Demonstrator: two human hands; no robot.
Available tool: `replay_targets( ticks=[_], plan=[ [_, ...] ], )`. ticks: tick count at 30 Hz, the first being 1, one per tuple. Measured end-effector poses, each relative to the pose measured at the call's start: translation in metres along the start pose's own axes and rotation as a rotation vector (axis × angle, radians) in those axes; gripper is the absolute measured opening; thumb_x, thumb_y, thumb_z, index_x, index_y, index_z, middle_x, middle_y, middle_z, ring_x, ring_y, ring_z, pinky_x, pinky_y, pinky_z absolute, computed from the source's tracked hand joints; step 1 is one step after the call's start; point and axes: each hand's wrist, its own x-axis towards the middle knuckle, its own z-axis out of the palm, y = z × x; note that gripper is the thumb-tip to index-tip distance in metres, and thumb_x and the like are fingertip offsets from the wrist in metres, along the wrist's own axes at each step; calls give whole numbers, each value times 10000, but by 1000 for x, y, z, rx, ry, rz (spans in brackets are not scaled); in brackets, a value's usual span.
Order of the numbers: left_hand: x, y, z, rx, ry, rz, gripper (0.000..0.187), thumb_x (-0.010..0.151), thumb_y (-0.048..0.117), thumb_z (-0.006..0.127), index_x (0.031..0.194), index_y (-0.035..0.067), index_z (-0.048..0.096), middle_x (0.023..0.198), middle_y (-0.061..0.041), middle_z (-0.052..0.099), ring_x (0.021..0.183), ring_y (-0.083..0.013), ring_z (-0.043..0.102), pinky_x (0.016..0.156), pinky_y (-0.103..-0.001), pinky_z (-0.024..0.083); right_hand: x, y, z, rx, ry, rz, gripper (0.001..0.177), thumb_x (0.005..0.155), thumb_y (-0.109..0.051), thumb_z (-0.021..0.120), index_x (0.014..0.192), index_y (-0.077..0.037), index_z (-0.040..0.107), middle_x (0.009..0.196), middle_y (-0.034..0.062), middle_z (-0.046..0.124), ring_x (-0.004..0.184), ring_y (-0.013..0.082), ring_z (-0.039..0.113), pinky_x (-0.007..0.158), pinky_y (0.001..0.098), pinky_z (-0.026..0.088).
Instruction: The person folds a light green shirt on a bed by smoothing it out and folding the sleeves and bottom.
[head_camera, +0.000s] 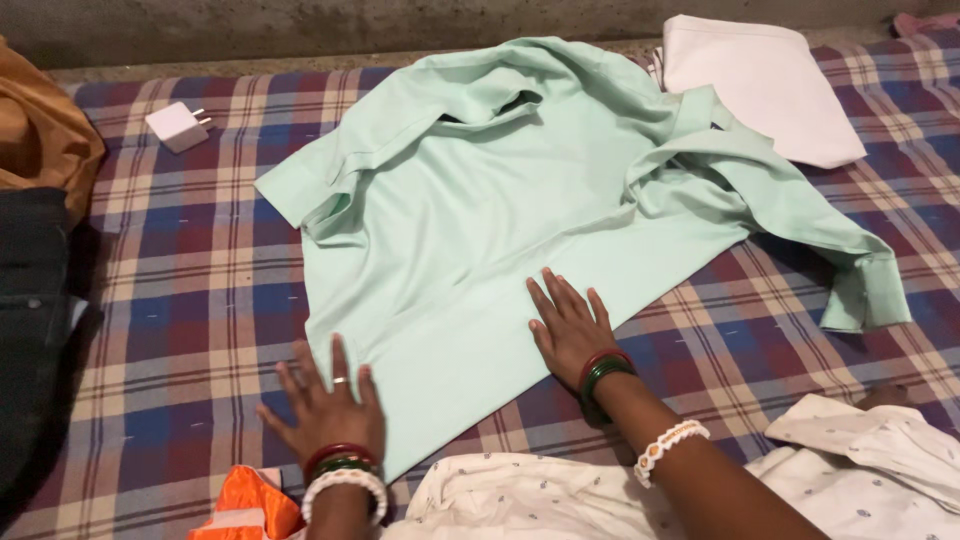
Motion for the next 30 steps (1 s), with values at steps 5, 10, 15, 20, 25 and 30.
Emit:
replay_targets(
  ticks=[5, 10, 15, 20, 25, 30],
  plan=[
    [-9, 21, 4, -267, 419, 56, 633, 1029, 435, 265, 1632, 273, 159, 1720, -67, 29, 1584, -286, 12, 1184, -684, -75, 1, -1, -1, 11, -37, 19, 633, 1028, -444, 307, 1617, -316, 112, 1706, -23, 48, 1548, 152, 90, 1236, 483, 44],
    [-41, 119, 15, -120, 265, 557, 566, 1022, 445, 328, 1568, 310, 271, 1692, -67, 146, 1561, -261, 101, 1204, -638, -15, 1, 2, 1, 6, -9, -8, 641, 1032, -444, 324, 1621, -280, 127, 1706, 2, 71, 1557, 168, 92, 1231, 493, 51],
    [-24, 104, -5, -19, -138, 433, 599, 1008, 458, 286, 1589, 366, 173, 1693, 17, 63, 1547, -200, 49, 1201, -626, -38, 0, 3, 3, 28, -1, -5, 632, 1031, -441, 319, 1618, -288, 139, 1710, 1, 78, 1555, 171, 105, 1236, 499, 51],
    [-12, 62, -10, 118, -11, 250, 650, 968, 456, 196, 1612, 408, 129, 1716, 74, 29, 1547, -152, 53, 1189, -575, -30, -2, -11, -3, -13, 5, 46, 656, 1027, -447, 322, 1628, -270, 128, 1715, 9, 67, 1539, 180, 94, 1216, 536, 39],
    [-9, 55, 20, 155, 165, 286, 604, 980, 407, 208, 1578, 344, 155, 1673, 51, 93, 1512, -142, 104, 1206, -573, 6, -15, -100, 22, 63, 154, -267, 656, 994, -396, 414, 1597, -198, 248, 1669, 63, 183, 1552, 228, 173, 1199, 566, 63],
    [-4, 50, 33, 100, 265, 324, 623, 973, 397, 230, 1584, 287, 183, 1671, 41, 136, 1518, -144, 129, 1207, -573, 22, -2, -89, 22, 110, 116, -440, 641, 998, -363, 453, 1600, -200, 301, 1686, 70, 261, 1544, 219, 240, 1232, 554, 100]
  ],
)
